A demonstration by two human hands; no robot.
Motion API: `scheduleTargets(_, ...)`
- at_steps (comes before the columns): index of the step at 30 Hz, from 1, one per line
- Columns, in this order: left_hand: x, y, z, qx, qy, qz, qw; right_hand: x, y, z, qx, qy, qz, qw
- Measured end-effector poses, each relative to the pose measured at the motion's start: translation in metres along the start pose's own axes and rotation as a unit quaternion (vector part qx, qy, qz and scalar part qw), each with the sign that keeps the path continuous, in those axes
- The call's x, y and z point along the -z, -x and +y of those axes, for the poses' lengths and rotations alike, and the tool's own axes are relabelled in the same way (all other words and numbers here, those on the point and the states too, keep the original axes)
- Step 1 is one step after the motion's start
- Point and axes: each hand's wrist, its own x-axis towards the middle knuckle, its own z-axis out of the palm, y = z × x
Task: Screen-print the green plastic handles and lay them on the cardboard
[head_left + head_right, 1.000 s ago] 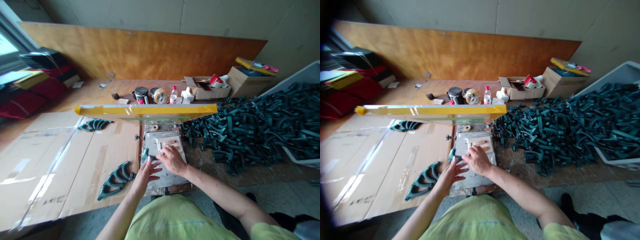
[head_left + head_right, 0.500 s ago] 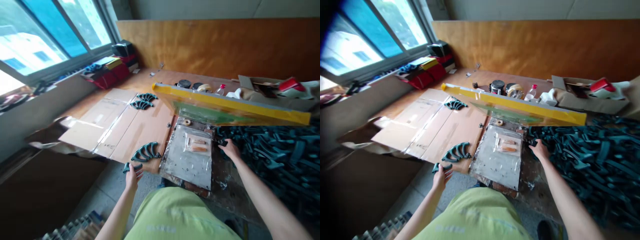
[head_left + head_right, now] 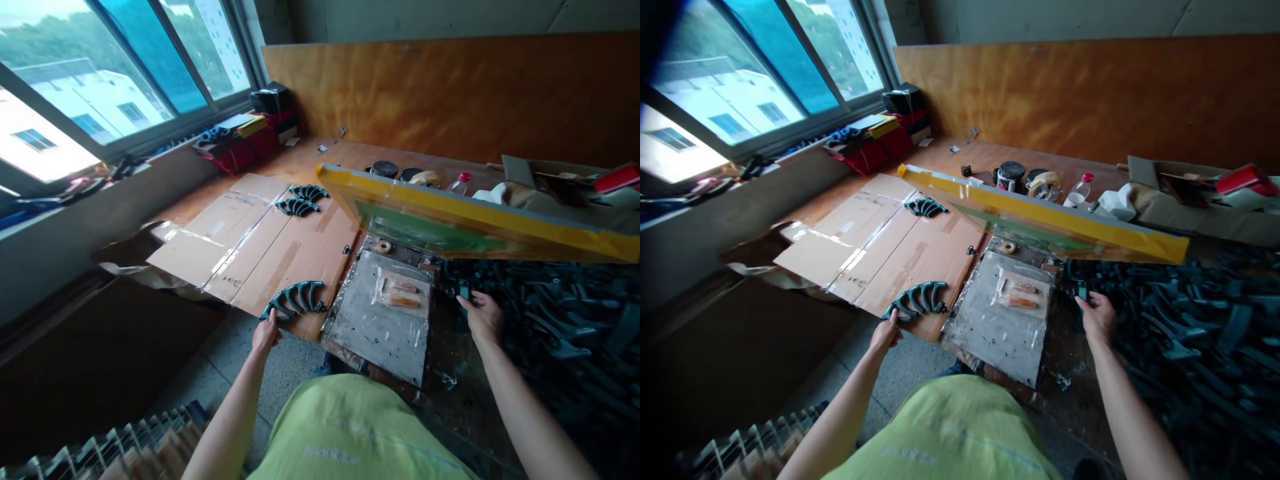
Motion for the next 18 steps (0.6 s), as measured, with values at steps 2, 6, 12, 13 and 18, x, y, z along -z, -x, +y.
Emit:
scheduleTargets(2,0.002,0.002,0.004,0.017,-0.020,0.007,1.000,0.002,0.017,-0.029,0.069,0.006,-0.024,0.997)
scheduleTargets(6,-0.007,0.023,0.013,0.032,-0.063,0.094,0.993,-0.010,0.053,-0.089,0.288,0.039,-0.124,0.949)
scheduleTargets(12,-0.057,0.064,0.044,-0.112,-0.150,0.219,0.958,-0.039,0.077,-0.126,0.428,0.135,-0.203,0.871)
scheduleTargets(13,-0.065,0.066,0.051,-0.121,-0.165,0.217,0.954,-0.042,0.078,-0.128,0.435,0.146,-0.206,0.864)
scheduleTargets(18,-0.087,0.054,0.072,-0.097,-0.198,0.228,0.948,-0.047,0.077,-0.126,0.457,0.191,-0.195,0.846)
